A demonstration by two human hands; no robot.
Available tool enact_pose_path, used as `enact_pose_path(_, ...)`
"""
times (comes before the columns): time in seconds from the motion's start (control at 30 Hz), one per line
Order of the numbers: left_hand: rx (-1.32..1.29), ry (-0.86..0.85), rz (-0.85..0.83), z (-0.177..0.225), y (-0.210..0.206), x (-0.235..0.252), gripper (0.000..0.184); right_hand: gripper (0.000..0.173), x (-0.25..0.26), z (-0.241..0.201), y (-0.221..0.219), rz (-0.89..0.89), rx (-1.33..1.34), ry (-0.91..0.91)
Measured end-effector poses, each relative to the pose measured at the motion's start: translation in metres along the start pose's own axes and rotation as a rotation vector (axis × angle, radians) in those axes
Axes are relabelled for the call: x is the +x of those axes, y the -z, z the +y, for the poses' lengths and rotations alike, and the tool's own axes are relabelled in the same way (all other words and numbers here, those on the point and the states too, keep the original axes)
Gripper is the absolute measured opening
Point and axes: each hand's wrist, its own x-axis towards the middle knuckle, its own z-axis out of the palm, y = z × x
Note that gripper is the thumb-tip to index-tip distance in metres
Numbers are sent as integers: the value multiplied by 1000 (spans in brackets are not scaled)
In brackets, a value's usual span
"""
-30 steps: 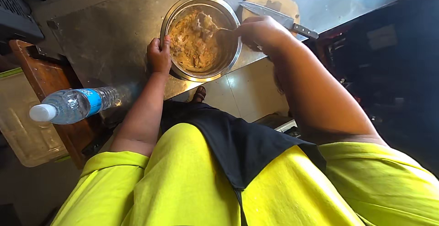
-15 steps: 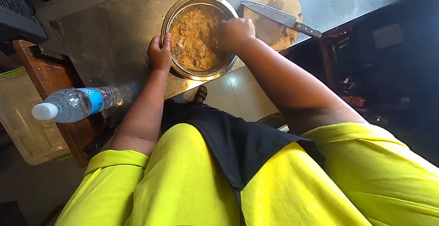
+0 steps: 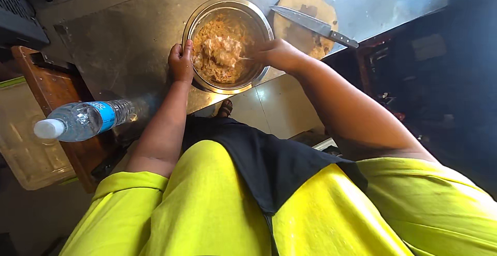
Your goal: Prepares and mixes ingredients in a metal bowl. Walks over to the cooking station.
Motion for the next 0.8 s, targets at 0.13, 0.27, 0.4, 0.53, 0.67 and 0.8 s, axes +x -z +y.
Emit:
enact_pose_path(0.13,11,0,-14,-3,0,0,39,20,-2,-8,13,-98,218,-141)
enact_pose_path(0.27,5,-37,-11,-3,1,0,37,24,-10,-21,25,-34,39,-105)
enact_pose_path(0.4,1,-67,1,-7,-1,0,37,28,-28,-34,38,104,-528,-5)
enact_pose_path(0.53,19,-85,5,-8,0,0,38,21,-36,-52,25,94,-1017,35)
enact_pose_path(0.67,44,-77,18,-4,-1,-2,38,16,-17,-37,3,-57,-1237,176)
enact_pose_path(0.8,74,-41,39,-2,-3,-5,38,30,-17,-30,-14,-95,-1158,245)
